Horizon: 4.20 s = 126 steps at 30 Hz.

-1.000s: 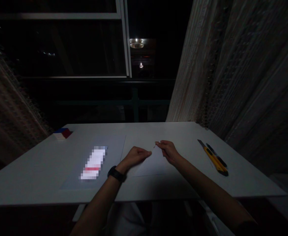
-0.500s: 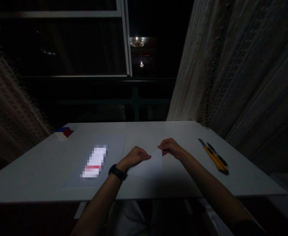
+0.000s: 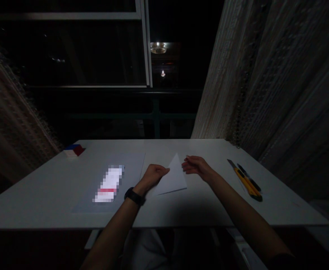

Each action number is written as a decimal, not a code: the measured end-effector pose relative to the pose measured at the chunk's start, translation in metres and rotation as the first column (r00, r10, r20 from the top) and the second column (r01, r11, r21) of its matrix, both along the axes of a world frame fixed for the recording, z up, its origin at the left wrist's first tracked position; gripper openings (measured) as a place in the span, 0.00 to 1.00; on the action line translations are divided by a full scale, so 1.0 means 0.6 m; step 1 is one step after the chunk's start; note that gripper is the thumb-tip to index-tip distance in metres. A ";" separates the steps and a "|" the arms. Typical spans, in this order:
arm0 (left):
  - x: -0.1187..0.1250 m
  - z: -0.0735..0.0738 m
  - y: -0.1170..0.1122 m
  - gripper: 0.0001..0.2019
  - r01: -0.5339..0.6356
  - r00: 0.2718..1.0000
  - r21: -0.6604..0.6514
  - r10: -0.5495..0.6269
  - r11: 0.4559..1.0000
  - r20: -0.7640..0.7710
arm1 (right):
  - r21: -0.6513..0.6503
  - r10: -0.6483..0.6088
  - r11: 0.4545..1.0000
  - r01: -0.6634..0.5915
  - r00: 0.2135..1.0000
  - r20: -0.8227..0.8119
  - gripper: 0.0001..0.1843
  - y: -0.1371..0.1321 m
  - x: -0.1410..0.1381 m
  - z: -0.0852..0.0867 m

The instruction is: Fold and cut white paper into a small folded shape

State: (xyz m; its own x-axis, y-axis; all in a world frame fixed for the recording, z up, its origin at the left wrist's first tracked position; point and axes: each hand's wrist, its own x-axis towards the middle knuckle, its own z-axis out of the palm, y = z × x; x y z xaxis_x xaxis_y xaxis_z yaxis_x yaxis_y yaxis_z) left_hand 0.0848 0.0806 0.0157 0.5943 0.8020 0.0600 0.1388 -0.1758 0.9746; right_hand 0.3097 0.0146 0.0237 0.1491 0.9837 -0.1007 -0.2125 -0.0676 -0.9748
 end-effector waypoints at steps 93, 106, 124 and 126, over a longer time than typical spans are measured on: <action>0.003 -0.014 -0.003 0.21 0.003 0.989 -0.118 0.014 0.993 0.146 | 0.010 -0.042 0.999 0.041 0.985 0.168 0.22 -0.003 -0.061 -0.019; -0.008 0.012 -0.029 0.20 -0.095 0.874 0.652 0.377 0.753 -0.308 | 0.097 -0.195 0.980 0.175 0.736 0.648 0.18 0.004 -0.046 -0.030; -0.031 0.022 -0.165 0.19 -0.100 0.747 0.644 0.485 0.759 -0.455 | 0.157 -0.188 0.975 0.156 0.213 0.959 0.18 -0.001 -0.040 -0.037; 0.004 0.029 -0.170 0.20 -0.082 0.749 0.642 0.472 0.762 -0.465 | 0.157 -0.193 0.975 0.160 0.243 0.951 0.18 -0.001 -0.039 -0.036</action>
